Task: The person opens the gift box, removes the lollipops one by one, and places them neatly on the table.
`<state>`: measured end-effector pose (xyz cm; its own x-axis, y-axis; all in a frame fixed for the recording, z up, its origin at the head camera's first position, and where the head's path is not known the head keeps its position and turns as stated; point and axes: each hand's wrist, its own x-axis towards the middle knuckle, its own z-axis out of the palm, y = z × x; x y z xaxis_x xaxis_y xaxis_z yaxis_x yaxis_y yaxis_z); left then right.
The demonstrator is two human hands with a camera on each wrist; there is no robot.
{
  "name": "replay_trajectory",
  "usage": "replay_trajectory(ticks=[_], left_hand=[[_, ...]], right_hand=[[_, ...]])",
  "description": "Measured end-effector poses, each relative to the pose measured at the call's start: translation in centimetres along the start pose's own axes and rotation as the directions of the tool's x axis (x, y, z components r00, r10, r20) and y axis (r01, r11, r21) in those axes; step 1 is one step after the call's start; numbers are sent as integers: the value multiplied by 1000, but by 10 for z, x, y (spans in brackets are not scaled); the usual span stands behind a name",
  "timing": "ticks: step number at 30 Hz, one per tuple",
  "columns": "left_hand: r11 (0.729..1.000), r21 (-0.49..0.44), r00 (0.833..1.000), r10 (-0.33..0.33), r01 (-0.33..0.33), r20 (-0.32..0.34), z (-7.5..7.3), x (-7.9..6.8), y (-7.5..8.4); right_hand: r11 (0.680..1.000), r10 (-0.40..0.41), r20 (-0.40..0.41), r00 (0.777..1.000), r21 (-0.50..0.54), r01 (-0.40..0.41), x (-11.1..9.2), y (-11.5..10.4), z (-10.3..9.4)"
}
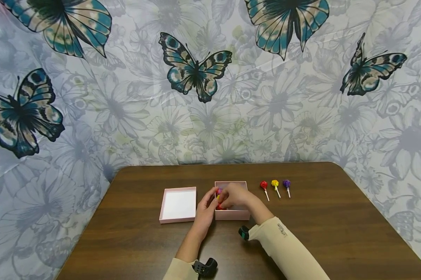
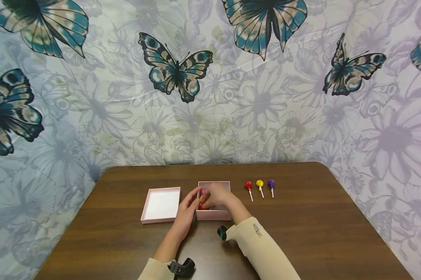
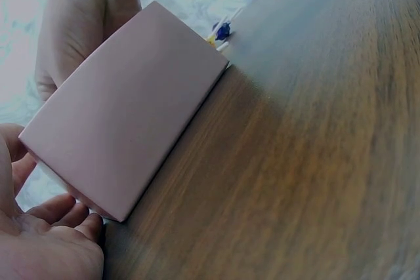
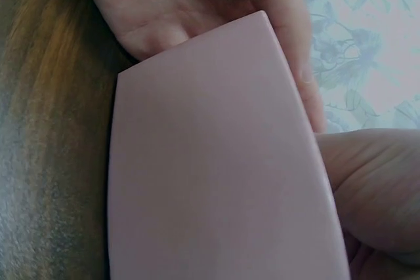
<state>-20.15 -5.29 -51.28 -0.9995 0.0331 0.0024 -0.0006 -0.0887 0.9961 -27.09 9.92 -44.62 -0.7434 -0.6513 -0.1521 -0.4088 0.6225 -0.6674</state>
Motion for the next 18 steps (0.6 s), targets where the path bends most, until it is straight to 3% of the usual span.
replay_trajectory(ticks=[9,18], left_hand=[[1000,4,1000,29,-29,11,1,1,-2],[1000,9,1000,10,-10,2,0,0,-2]], right_hand=[[1000,-22,-8,1000,-10,22,0,1,2],[1000,-17,6,1000,-3,17,3,3,4]])
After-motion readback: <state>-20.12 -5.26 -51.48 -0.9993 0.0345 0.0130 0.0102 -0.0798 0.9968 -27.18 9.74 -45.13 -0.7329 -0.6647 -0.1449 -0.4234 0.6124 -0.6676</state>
